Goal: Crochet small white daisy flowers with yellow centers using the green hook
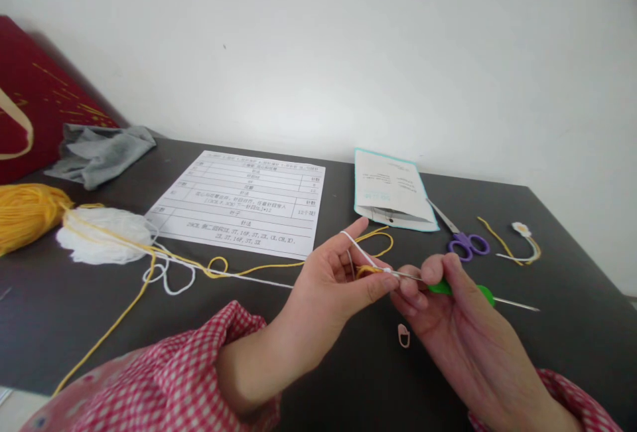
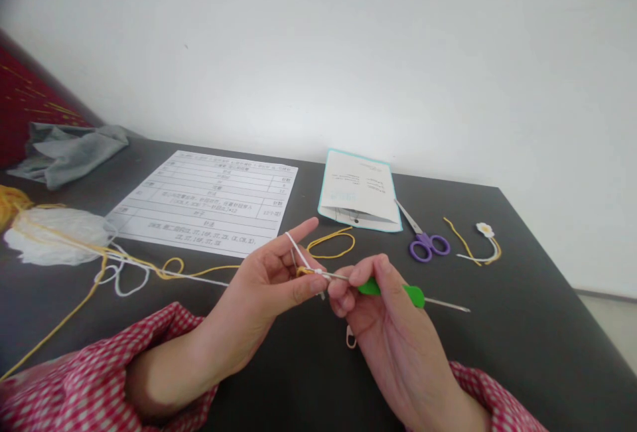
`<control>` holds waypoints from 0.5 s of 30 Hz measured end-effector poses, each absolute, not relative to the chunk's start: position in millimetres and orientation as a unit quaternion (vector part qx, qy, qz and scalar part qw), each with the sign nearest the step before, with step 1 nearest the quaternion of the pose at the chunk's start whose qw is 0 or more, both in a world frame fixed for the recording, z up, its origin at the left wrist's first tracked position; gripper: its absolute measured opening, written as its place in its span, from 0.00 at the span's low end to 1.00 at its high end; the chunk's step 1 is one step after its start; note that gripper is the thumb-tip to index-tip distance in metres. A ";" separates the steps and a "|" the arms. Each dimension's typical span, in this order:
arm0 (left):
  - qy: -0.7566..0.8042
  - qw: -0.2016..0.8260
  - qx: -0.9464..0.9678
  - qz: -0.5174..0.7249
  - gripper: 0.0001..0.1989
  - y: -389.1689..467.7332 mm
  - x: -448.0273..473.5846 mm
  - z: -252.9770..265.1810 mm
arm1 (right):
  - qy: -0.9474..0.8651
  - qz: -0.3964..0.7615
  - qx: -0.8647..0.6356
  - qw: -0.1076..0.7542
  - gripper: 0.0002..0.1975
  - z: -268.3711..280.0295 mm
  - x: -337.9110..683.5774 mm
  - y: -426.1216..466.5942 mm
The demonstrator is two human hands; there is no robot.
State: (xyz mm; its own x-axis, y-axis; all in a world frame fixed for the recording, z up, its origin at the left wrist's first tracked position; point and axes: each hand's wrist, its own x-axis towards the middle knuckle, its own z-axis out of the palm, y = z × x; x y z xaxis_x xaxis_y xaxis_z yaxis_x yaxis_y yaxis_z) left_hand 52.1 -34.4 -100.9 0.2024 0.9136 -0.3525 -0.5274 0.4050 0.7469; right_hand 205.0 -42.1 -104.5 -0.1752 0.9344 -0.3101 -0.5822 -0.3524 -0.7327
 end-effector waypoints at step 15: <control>0.444 0.592 0.447 0.503 0.38 -39.5 52.7 -104.0 | -0.093 0.797 -0.386 0.455 0.12 -110.3 207.4 -35.4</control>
